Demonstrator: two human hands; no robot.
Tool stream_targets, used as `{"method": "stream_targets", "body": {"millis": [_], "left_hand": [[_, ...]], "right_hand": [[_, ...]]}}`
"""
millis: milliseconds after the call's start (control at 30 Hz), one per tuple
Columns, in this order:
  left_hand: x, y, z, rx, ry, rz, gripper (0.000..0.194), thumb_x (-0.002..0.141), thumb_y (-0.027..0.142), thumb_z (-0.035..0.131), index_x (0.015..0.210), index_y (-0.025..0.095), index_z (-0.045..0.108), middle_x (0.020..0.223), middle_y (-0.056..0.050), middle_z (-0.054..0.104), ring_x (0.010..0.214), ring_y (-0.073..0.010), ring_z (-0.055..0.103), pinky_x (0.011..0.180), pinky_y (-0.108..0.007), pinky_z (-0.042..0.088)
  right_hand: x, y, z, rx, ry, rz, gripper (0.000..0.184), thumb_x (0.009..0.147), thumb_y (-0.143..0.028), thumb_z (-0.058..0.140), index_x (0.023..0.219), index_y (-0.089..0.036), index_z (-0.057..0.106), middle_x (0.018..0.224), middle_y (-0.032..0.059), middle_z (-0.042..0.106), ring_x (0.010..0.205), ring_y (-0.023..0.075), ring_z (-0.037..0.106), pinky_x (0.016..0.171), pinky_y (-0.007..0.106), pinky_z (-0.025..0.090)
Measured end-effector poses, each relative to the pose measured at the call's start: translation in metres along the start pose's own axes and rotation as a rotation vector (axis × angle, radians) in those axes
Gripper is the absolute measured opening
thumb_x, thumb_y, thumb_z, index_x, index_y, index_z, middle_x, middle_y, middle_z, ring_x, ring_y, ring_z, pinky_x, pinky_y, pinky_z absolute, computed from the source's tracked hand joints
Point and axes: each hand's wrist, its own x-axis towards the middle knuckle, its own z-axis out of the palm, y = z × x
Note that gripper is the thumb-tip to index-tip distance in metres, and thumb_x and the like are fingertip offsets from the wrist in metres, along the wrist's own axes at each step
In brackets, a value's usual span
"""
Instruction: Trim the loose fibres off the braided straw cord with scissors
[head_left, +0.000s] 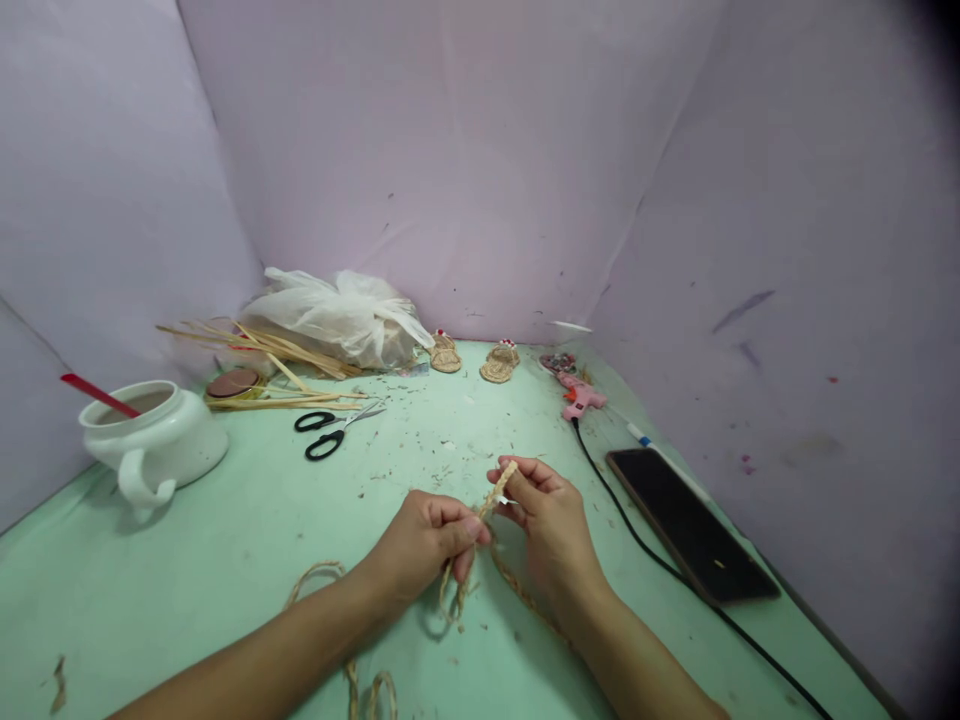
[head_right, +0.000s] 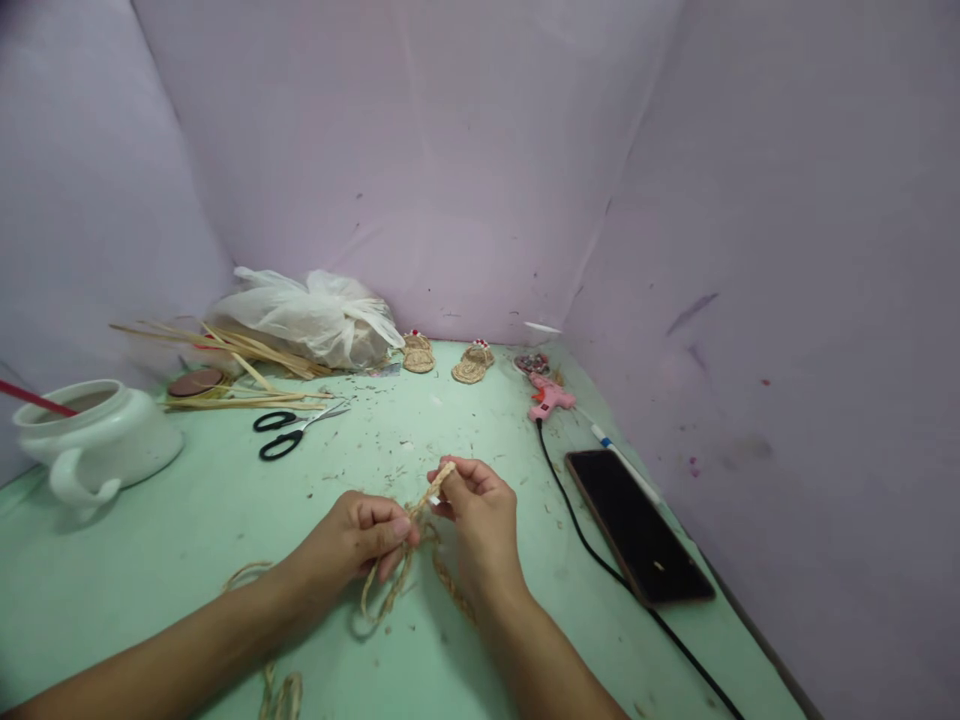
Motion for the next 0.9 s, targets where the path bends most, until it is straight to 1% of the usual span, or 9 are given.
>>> {"method": "stream_targets", "body": {"millis": [100, 167, 233, 300, 367, 500, 733, 833, 900], "left_hand": [[-0.001, 0.002, 0.000, 0.008, 0.066, 0.016, 0.029, 0.065, 0.039, 0.058, 0.061, 0.011, 0.060, 0.036, 0.003, 0.045, 0.035, -0.0052, 0.028, 0.040, -0.020, 0.015], [-0.002, 0.004, -0.002, 0.038, 0.093, 0.056, 0.027, 0.066, 0.037, 0.056, 0.061, 0.011, 0.060, 0.035, 0.003, 0.045, 0.035, -0.0053, 0.029, 0.040, -0.021, 0.017], [-0.003, 0.007, -0.004, 0.073, 0.100, 0.094, 0.027, 0.067, 0.036, 0.055, 0.058, 0.011, 0.059, 0.035, 0.003, 0.045, 0.035, -0.0055, 0.030, 0.040, -0.021, 0.018], [-0.004, 0.010, -0.006, 0.093, 0.088, 0.108, 0.027, 0.067, 0.036, 0.054, 0.056, 0.012, 0.058, 0.035, 0.003, 0.044, 0.035, -0.0058, 0.031, 0.041, -0.021, 0.019], [-0.004, 0.012, -0.007, 0.099, 0.066, 0.107, 0.027, 0.068, 0.036, 0.054, 0.057, 0.012, 0.058, 0.035, 0.003, 0.045, 0.035, -0.0060, 0.031, 0.041, -0.021, 0.020], [-0.002, 0.011, -0.006, 0.100, 0.008, 0.117, 0.027, 0.070, 0.037, 0.054, 0.059, 0.012, 0.058, 0.037, 0.002, 0.047, 0.037, -0.0059, 0.033, 0.042, -0.021, 0.023], [0.000, 0.000, -0.003, 0.046, -0.068, 0.073, 0.031, 0.069, 0.043, 0.053, 0.061, 0.013, 0.056, 0.038, 0.002, 0.049, 0.036, -0.0060, 0.030, 0.042, -0.022, 0.020], [-0.002, -0.001, -0.002, 0.026, -0.070, 0.027, 0.032, 0.067, 0.045, 0.054, 0.059, 0.013, 0.055, 0.036, 0.003, 0.048, 0.035, -0.0053, 0.025, 0.041, -0.022, 0.016], [-0.004, 0.000, -0.003, 0.017, -0.056, 0.014, 0.031, 0.067, 0.043, 0.055, 0.058, 0.013, 0.056, 0.035, 0.003, 0.046, 0.035, -0.0054, 0.025, 0.041, -0.022, 0.015]], "right_hand": [[0.000, 0.002, -0.003, -0.342, -0.023, -0.241, 0.013, 0.071, -0.024, 0.055, 0.077, -0.015, 0.063, 0.073, 0.0066, 0.066, 0.063, 0.0177, 0.059, 0.060, 0.032, 0.048], [0.000, 0.003, -0.005, -0.567, -0.106, -0.544, 0.022, 0.072, -0.016, 0.051, 0.090, -0.016, 0.064, 0.095, 0.0105, 0.065, 0.087, 0.0226, 0.059, 0.077, 0.039, 0.047], [0.000, 0.004, -0.006, -0.750, -0.218, -0.856, 0.033, 0.072, -0.010, 0.048, 0.101, -0.020, 0.061, 0.110, 0.0097, 0.061, 0.102, 0.0227, 0.053, 0.092, 0.046, 0.036], [0.000, 0.006, -0.008, -0.873, -0.323, -1.054, 0.036, 0.075, -0.007, 0.046, 0.104, -0.023, 0.060, 0.101, 0.0071, 0.065, 0.094, 0.0197, 0.058, 0.097, 0.051, 0.029], [0.002, 0.010, -0.010, -0.894, -0.380, -1.122, 0.034, 0.077, -0.006, 0.044, 0.102, -0.022, 0.060, 0.085, 0.0046, 0.069, 0.077, 0.0160, 0.062, 0.096, 0.049, 0.032], [0.001, 0.016, -0.011, -0.699, -0.298, -0.894, 0.027, 0.079, -0.012, 0.045, 0.099, -0.020, 0.061, 0.076, 0.0042, 0.068, 0.066, 0.0143, 0.063, 0.071, 0.033, 0.051], [-0.008, -0.002, 0.000, -0.278, -0.138, -0.210, 0.017, 0.074, -0.027, 0.055, 0.082, -0.017, 0.065, 0.064, 0.0021, 0.067, 0.051, 0.0148, 0.062, 0.048, 0.025, 0.047], [-0.001, -0.008, -0.003, -0.167, -0.117, -0.105, 0.020, 0.071, -0.031, 0.058, 0.080, -0.014, 0.064, 0.064, 0.0048, 0.068, 0.049, 0.0153, 0.061, 0.048, 0.026, 0.047], [0.005, -0.007, -0.007, -0.242, -0.139, -0.119, 0.023, 0.072, -0.032, 0.056, 0.083, -0.014, 0.065, 0.068, 0.0075, 0.069, 0.057, 0.0191, 0.064, 0.052, 0.030, 0.049]]}}
